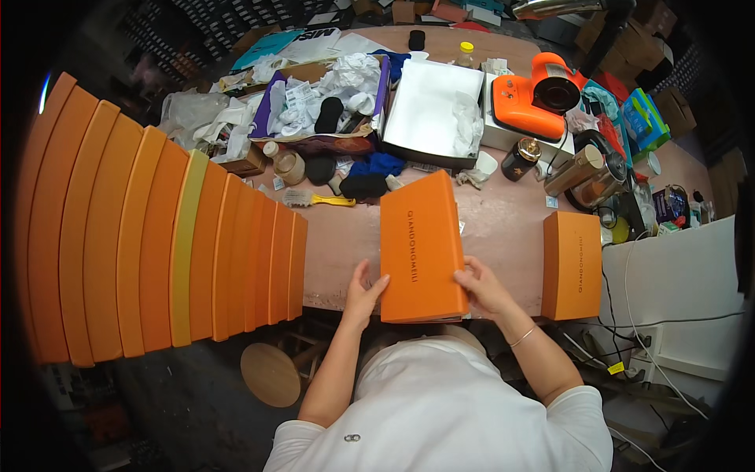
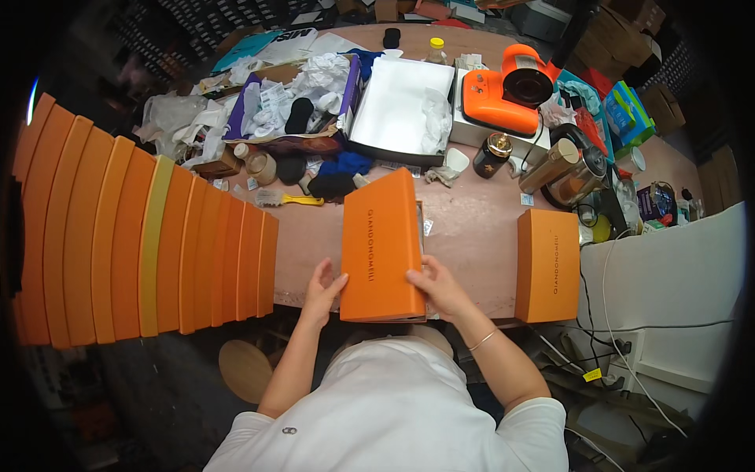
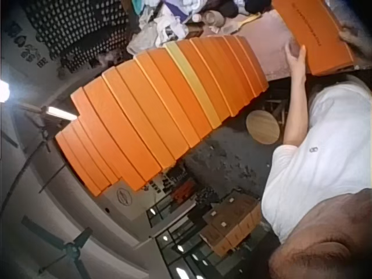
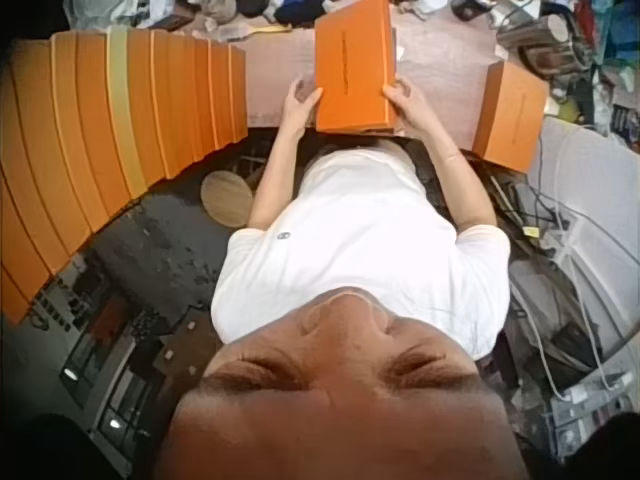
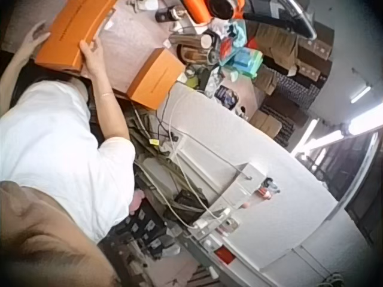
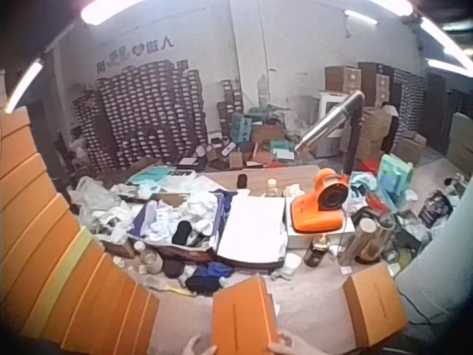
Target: The recorder inspects a pair of black high-heeled shoes, cleans them with a brush and cloth, and then prepares them for packaging.
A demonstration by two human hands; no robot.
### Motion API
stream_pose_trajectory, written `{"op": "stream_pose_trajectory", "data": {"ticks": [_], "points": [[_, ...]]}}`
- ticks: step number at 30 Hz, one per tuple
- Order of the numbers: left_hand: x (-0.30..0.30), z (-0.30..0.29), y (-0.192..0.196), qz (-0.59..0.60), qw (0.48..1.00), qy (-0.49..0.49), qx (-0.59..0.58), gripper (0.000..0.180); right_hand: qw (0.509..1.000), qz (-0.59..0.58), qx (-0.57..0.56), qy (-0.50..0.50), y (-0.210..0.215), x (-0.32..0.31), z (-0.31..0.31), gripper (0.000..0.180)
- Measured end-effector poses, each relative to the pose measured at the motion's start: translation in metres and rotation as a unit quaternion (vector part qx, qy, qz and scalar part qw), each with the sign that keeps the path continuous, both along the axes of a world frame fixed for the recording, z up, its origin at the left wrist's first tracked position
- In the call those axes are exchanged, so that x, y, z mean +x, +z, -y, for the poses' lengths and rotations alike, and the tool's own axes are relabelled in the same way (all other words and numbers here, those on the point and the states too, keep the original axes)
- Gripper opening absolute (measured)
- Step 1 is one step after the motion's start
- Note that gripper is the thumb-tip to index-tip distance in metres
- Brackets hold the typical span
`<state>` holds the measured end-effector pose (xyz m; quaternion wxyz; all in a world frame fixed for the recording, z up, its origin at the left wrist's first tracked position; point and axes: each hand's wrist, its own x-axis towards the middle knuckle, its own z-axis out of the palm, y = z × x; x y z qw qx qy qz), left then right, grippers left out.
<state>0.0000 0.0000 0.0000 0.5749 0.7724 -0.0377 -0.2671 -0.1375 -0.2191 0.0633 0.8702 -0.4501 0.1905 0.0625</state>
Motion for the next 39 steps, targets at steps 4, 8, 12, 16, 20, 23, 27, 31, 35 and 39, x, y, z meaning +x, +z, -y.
{"op": "stream_pose_trajectory", "data": {"ticks": [4, 8, 12, 16, 20, 23, 27, 31, 35, 39], "points": [[0.062, -0.035, 0.001, -0.158, 0.965, 0.096, -0.187, 0.068, 0.947, 0.045, -0.239, 0.210, 0.000, 0.031, -0.059, 0.060], [0.098, -0.086, -0.013, 0.150, 0.977, -0.041, 0.143, 0.071, 0.737, -0.014, -0.671, 0.081, -0.027, 0.028, -0.044, 0.080], [0.059, -0.012, 0.012, 0.278, 0.938, -0.189, 0.082, 0.055, 0.601, -0.010, -0.798, 0.039, -0.099, 0.023, 0.025, 0.035], [0.013, 0.037, -0.013, 0.324, 0.878, -0.340, 0.097, 0.047, 0.852, -0.202, -0.300, -0.378, -0.134, -0.016, 0.034, 0.018], [-0.014, 0.059, -0.021, 0.396, 0.772, -0.489, 0.082, 0.050, 0.969, -0.239, -0.042, -0.047, -0.077, -0.077, 0.024, 0.021], [-0.025, 0.055, -0.037, 0.364, 0.730, -0.563, 0.136, 0.049, 0.974, 0.034, -0.217, 0.058, -0.021, -0.017, -0.015, 0.022], [-0.021, 0.045, -0.040, 0.333, 0.778, -0.524, 0.093, 0.041, 0.742, -0.200, -0.633, 0.090, -0.098, 0.074, 0.032, 0.037], [-0.009, 0.013, -0.019, 0.260, 0.895, -0.361, -0.018, 0.022, 0.758, -0.152, -0.626, 0.108, -0.159, 0.096, 0.040, 0.045], [-0.016, -0.037, -0.047, -0.017, 0.996, 0.013, -0.092, 0.030, 0.918, -0.291, -0.266, 0.049, -0.145, 0.090, 0.072, 0.058], [-0.008, -0.060, -0.048, -0.227, 0.945, 0.205, -0.116, 0.031, 0.750, -0.097, -0.640, 0.134, -0.133, 0.081, 0.051, 0.055]]}}
